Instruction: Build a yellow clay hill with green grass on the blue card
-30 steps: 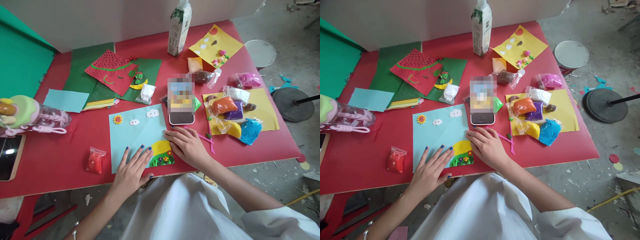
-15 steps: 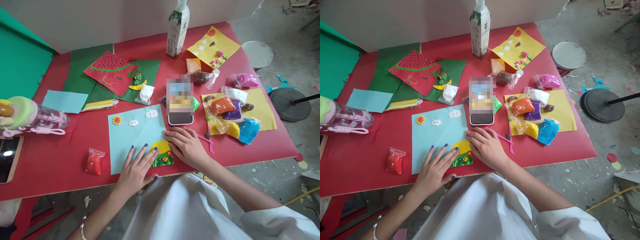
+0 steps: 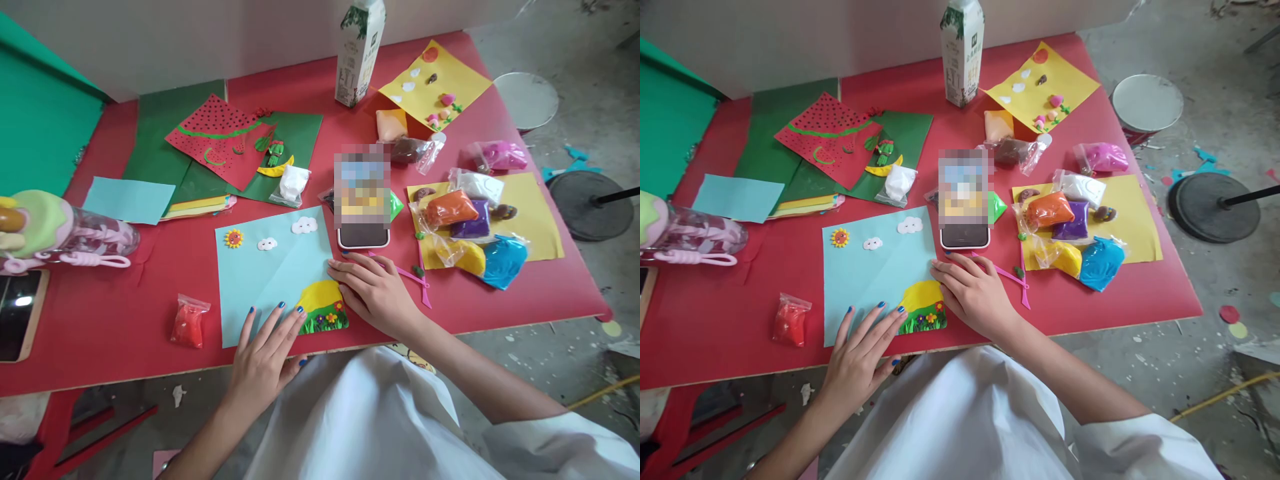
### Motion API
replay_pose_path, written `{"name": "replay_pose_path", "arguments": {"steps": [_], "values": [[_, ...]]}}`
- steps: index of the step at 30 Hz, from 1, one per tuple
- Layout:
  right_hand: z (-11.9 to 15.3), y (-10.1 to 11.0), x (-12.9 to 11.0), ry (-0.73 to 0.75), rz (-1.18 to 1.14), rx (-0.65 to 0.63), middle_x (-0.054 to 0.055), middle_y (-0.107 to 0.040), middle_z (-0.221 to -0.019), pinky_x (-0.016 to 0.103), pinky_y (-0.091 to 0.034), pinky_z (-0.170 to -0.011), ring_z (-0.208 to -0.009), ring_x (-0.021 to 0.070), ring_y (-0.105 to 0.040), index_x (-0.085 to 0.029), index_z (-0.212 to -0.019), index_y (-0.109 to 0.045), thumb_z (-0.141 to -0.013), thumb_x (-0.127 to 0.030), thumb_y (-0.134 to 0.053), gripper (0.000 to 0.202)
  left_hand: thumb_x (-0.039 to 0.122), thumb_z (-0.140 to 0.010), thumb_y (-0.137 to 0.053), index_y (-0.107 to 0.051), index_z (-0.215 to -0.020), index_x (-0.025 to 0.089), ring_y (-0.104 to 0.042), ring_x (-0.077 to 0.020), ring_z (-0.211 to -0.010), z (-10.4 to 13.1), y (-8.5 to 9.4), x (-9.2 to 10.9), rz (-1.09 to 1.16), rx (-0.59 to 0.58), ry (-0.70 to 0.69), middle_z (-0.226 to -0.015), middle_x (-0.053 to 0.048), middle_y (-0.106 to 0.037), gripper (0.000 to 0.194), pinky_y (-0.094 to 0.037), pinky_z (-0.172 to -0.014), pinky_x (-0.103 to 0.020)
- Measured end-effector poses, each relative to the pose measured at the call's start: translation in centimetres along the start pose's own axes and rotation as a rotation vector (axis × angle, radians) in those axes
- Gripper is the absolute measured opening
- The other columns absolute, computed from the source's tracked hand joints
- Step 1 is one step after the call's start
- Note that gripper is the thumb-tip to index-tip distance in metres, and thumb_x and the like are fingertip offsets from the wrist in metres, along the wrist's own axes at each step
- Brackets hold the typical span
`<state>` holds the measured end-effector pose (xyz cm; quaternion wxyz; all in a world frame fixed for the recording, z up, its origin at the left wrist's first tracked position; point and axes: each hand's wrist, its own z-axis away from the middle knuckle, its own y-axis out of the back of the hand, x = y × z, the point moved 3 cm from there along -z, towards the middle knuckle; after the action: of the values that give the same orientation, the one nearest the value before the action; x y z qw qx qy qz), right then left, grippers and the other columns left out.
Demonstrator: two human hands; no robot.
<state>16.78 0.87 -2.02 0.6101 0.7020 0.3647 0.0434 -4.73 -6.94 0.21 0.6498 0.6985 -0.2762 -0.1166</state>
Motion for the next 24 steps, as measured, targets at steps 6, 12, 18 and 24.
{"name": "replay_pose_path", "arguments": {"steps": [6, 12, 18, 24], "values": [[0.0, 0.0, 0.0, -0.003, -0.001, 0.006, 0.001, -0.067, -0.129, 0.039, -0.037, -0.096, -0.121, 0.0229, -0.057, -0.024, -0.124, -0.063, -0.098, -0.023, -0.049, 0.029, 0.042, -0.102, -0.03, -0.037, -0.151, 0.021, -0.051, -0.0265, -0.129, -0.3, 0.0, -1.0, 0.065, 0.035, 0.019, -0.125, -0.009, -0.066, 0.053, -0.022, -0.12, -0.048], [-0.1, 0.1, 0.0, -0.004, -0.005, 0.007, 0.0, -0.067, -0.128, 0.039, -0.037, -0.096, -0.12, 0.023, -0.058, -0.024, -0.123, -0.063, -0.099, -0.023, -0.047, 0.029, 0.05, -0.1, -0.036, -0.031, -0.153, 0.025, -0.044, -0.0312, -0.133, -1.4, -0.6, -1.5, -0.076, -0.011, 0.0, -0.14, -0.006, -0.058, 0.059, -0.011, -0.122, -0.053], [-0.1, 0.2, -0.1, -0.011, -0.006, 0.002, 0.0, -0.067, -0.128, 0.039, -0.037, -0.096, -0.12, 0.0227, -0.057, -0.024, -0.121, -0.064, -0.1, -0.023, -0.046, 0.028, 0.058, -0.098, -0.032, -0.038, -0.15, 0.018, -0.042, -0.0338, -0.134, -2.7, -1.0, -0.4, -0.161, -0.05, -0.022, -0.149, -0.001, -0.048, 0.065, -0.003, -0.123, -0.053], [-0.1, 0.2, -0.1, -0.009, 0.007, -0.004, 0.0, -0.067, -0.128, 0.038, -0.037, -0.096, -0.121, 0.0218, -0.057, -0.024, -0.121, -0.064, -0.099, -0.024, -0.048, 0.027, 0.062, -0.098, -0.028, -0.045, -0.146, 0.017, -0.047, -0.0323, -0.132, -2.6, -1.2, 0.5, -0.164, 0.014, 0.024, -0.143, -0.001, -0.055, 0.068, 0.0, -0.124, -0.05]]}}
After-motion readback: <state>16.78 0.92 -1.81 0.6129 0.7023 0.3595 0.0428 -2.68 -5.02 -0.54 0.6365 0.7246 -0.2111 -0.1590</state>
